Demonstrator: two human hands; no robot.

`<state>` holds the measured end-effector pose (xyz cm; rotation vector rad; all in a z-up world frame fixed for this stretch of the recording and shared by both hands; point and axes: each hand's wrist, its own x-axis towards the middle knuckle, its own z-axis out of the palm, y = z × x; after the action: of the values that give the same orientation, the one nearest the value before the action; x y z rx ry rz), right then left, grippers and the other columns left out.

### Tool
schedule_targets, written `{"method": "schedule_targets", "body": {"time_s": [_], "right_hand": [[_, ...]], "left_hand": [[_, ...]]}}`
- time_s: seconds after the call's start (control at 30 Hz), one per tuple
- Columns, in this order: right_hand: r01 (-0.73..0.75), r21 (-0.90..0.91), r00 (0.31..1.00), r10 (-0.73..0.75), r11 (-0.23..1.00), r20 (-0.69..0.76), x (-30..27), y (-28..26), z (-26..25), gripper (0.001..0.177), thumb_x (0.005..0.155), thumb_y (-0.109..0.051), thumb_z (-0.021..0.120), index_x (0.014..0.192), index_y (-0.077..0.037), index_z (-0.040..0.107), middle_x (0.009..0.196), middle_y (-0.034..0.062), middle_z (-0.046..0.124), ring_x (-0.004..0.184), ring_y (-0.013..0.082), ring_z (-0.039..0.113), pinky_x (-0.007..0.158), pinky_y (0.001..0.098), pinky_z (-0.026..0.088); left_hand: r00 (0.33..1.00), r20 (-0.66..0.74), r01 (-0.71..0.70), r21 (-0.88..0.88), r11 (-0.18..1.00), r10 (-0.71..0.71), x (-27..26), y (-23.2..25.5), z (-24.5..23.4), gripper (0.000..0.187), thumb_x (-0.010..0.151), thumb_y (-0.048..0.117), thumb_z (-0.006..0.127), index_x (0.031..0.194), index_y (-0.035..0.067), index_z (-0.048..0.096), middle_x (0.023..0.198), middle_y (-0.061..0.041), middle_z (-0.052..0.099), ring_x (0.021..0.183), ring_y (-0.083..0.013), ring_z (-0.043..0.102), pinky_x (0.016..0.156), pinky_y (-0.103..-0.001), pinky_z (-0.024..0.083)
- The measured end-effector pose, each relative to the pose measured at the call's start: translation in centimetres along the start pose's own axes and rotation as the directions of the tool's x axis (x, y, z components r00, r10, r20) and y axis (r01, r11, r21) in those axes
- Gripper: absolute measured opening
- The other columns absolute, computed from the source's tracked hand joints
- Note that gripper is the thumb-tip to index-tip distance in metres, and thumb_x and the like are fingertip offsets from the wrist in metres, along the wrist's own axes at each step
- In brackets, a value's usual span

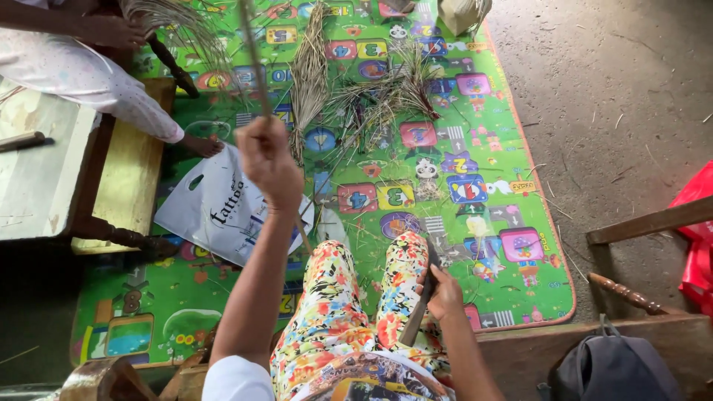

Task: Shaving a long thin wood strip with a knife to smooth it

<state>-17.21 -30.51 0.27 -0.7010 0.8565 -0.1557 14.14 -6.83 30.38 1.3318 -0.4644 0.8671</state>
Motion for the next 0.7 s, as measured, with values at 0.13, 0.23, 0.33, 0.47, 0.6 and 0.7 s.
{"method": "schedule_targets", "body": {"time_s": [0.13,0.23,0.33,0.47,0.6,0.7], "right_hand": [[0.106,-0.045,0.991,-0.109,0.993,-0.078,-2.6,-2.2,2.0,0.014,0.105,-0.032,0.059,0.102,-0.019,0.061,0.085,0.0104,0.070,0.053,0.0244,0.062,0.044,0.0351,0.055],[0.175,-0.143,0.971,-0.194,0.974,-0.140,-3.8,-3.5,3.4,0.011,0.107,-0.035,0.057,0.105,-0.024,0.056,0.091,0.0093,0.072,0.050,0.0238,0.062,0.040,0.0341,0.053],[0.278,-0.180,0.948,-0.300,0.944,-0.108,-5.3,-5.2,5.7,0.009,0.105,-0.024,0.061,0.101,-0.017,0.057,0.096,0.0143,0.074,0.058,0.0294,0.070,0.048,0.0392,0.060],[0.492,-0.205,0.862,-0.506,0.846,-0.021,-6.5,-7.1,9.0,0.016,0.102,-0.008,0.066,0.090,-0.001,0.059,0.100,0.0239,0.074,0.073,0.0348,0.077,0.062,0.0449,0.066],[0.490,-0.163,0.869,-0.493,0.856,0.025,-6.7,-9.1,12.7,0.017,0.101,-0.015,0.068,0.093,-0.003,0.060,0.101,0.0245,0.075,0.053,0.0290,0.072,0.041,0.0358,0.061],[0.430,-0.111,0.901,-0.418,0.896,0.119,-8.0,-10.6,16.3,0.018,0.099,-0.020,0.068,0.113,-0.009,0.065,0.118,0.0236,0.073,0.051,0.0217,0.071,0.039,0.0290,0.059]], "left_hand": [[0.989,-0.142,-0.021,0.103,0.994,0.035,2.7,0.7,-3.4,0.006,0.103,0.009,0.067,0.100,0.008,0.063,0.086,-0.003,0.053,0.069,-0.0134,0.050,0.068,-0.028,0.044],[0.995,-0.102,0.028,0.151,0.988,-0.012,1.8,0.4,-5.3,0.010,0.102,0.007,0.071,0.098,0.006,0.062,0.084,-0.003,0.052,0.069,-0.0133,0.051,0.068,-0.030,0.045],[0.979,0.002,0.198,0.179,0.964,-0.202,-1.5,0.8,-5.2,0.012,0.102,0.008,0.071,0.093,0.009,0.062,0.080,-0.001,0.050,0.069,-0.0144,0.056,0.069,-0.031,0.050],[0.803,0.108,0.596,-0.194,0.779,-0.586,-8.2,0.9,-3.7,0.011,0.093,0.011,0.078,0.088,0.010,0.068,0.081,-0.006,0.066,0.072,-0.0157,0.067,0.072,-0.030,0.058],[0.592,0.174,0.796,-0.281,0.537,-0.787,-13.7,3.5,-1.0,0.012,0.093,0.012,0.079,0.093,0.009,0.067,0.090,-0.014,0.072,0.080,-0.0234,0.074,0.077,-0.036,0.063],[0.401,0.232,0.849,-0.456,0.266,-0.886,-16.8,4.8,1.2,0.015,0.092,0.005,0.076,0.094,0.004,0.061,0.094,-0.016,0.074,0.089,-0.0280,0.077,0.083,-0.040,0.065]]}}
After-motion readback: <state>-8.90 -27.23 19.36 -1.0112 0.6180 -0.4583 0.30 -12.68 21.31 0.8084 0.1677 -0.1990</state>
